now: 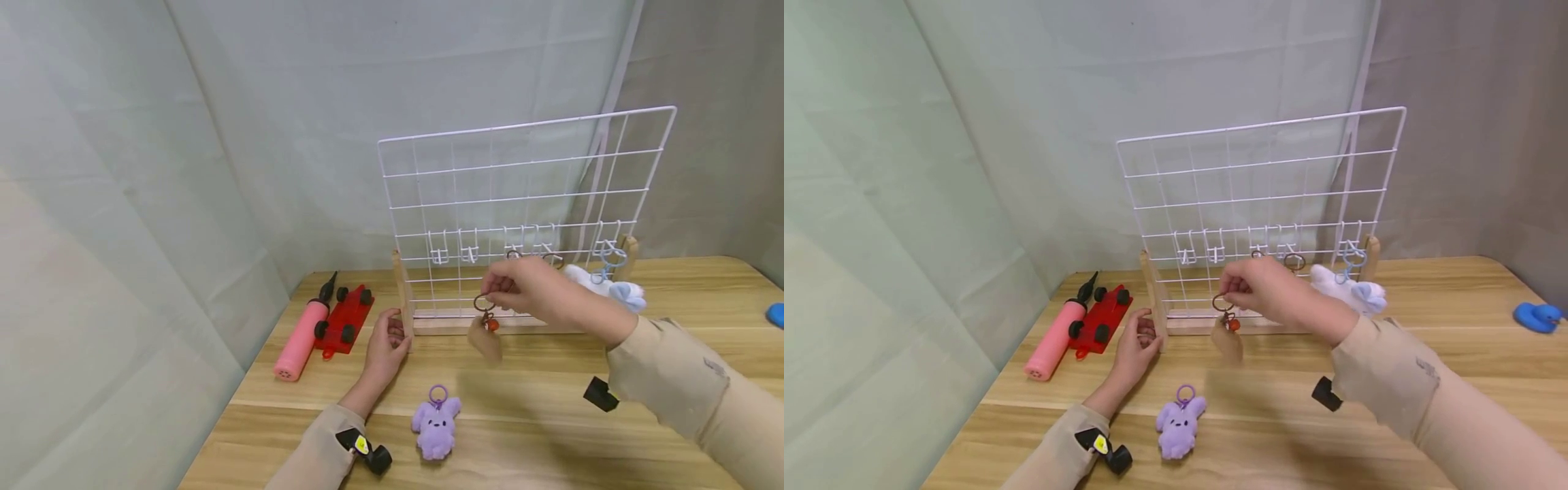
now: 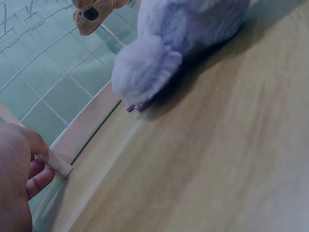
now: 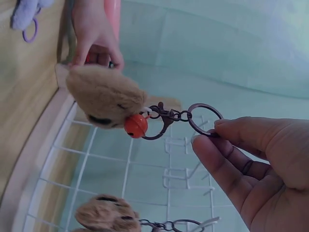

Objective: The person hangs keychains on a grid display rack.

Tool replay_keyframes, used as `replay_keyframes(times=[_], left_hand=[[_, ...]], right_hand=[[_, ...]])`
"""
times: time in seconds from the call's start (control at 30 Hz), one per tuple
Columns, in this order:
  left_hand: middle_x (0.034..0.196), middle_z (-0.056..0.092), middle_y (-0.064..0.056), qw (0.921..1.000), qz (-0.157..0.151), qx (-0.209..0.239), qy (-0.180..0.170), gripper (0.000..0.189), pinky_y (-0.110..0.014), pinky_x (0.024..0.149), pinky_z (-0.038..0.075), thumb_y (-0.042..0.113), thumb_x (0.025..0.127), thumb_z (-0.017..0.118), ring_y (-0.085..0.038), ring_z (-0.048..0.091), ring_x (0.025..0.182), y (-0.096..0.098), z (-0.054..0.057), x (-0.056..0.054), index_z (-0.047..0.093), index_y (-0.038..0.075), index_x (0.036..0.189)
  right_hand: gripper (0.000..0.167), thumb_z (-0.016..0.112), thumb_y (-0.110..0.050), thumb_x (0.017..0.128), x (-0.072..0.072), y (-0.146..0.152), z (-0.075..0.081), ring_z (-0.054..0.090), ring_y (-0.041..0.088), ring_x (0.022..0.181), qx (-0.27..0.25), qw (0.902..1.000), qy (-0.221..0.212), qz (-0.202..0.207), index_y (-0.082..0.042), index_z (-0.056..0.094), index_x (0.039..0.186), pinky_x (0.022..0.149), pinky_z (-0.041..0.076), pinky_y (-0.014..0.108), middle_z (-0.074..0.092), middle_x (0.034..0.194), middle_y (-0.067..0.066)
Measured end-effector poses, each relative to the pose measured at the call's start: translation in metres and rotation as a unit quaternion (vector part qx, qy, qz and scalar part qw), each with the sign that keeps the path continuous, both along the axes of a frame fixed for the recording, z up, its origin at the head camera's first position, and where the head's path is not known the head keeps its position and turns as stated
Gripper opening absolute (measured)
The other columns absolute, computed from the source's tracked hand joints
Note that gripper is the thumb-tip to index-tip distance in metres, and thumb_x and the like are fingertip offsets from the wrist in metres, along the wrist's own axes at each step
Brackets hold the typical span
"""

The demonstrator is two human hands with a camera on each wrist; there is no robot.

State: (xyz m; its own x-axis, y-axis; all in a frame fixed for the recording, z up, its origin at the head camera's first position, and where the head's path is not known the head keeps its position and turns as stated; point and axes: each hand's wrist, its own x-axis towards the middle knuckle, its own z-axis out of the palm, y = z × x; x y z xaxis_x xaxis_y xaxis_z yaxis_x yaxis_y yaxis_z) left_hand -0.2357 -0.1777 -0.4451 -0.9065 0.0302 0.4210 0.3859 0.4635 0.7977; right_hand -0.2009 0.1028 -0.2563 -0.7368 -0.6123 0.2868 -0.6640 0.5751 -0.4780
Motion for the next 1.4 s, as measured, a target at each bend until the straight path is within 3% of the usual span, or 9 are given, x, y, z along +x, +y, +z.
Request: replay_keyframes(times=[0.27,0.57,0.73,0.97,1.4], left_hand=[[0.102,0.059,-0.021,1.0000,-0.003,0.004,0.005,0.053,-0.024,0.069,0.055,-0.011,0.079,0.067,-0.028,0.060,0.087,-0.001,-0.002,-0.001,0.045,-0.001,0.126],[0.102,0.059,-0.022,1.0000,-0.003,-0.001,0.007,0.052,-0.022,0.068,0.054,-0.012,0.079,0.066,-0.028,0.060,0.086,-0.001,0.000,0.000,0.044,-0.002,0.125],[0.103,0.058,-0.020,1.0000,-0.001,-0.001,-0.003,0.053,-0.019,0.069,0.053,-0.011,0.080,0.066,-0.026,0.059,0.087,-0.001,0.000,0.000,0.044,0.000,0.126],[0.102,0.059,-0.022,1.0000,-0.003,0.000,0.005,0.052,-0.020,0.068,0.054,-0.012,0.079,0.066,-0.028,0.060,0.086,-0.001,-0.001,0.001,0.045,-0.002,0.125],[0.104,0.059,-0.021,0.9999,-0.003,0.008,-0.010,0.052,-0.019,0.069,0.053,-0.011,0.080,0.065,-0.026,0.059,0.088,0.000,0.001,0.000,0.045,-0.001,0.127]], right_hand=[[0.007,0.065,-0.003,0.087,-0.007,0.000,0.015,0.062,0.007,0.073,0.012,0.9994,0.013,-0.030,-0.010,0.067,0.090,0.065,0.053,0.024,0.069,0.079,-0.001],[0.008,0.062,0.000,0.089,-0.017,-0.002,0.022,0.062,0.012,0.072,0.001,0.9992,0.019,-0.036,-0.005,0.065,0.094,0.066,0.054,0.025,0.068,0.080,0.005],[0.007,0.063,0.000,0.089,-0.023,-0.005,0.022,0.063,0.014,0.076,0.006,0.9982,0.037,-0.047,-0.005,0.065,0.093,0.069,0.055,0.027,0.069,0.084,0.007],[0.007,0.062,-0.001,0.089,-0.031,-0.008,0.021,0.064,0.015,0.077,0.019,0.9971,0.031,-0.067,-0.006,0.065,0.092,0.070,0.055,0.029,0.070,0.085,0.007],[0.011,0.060,0.004,0.086,-0.040,-0.013,0.017,0.061,0.016,0.076,0.035,0.9967,0.032,-0.065,-0.005,0.064,0.091,0.070,0.055,0.030,0.067,0.083,0.008]])
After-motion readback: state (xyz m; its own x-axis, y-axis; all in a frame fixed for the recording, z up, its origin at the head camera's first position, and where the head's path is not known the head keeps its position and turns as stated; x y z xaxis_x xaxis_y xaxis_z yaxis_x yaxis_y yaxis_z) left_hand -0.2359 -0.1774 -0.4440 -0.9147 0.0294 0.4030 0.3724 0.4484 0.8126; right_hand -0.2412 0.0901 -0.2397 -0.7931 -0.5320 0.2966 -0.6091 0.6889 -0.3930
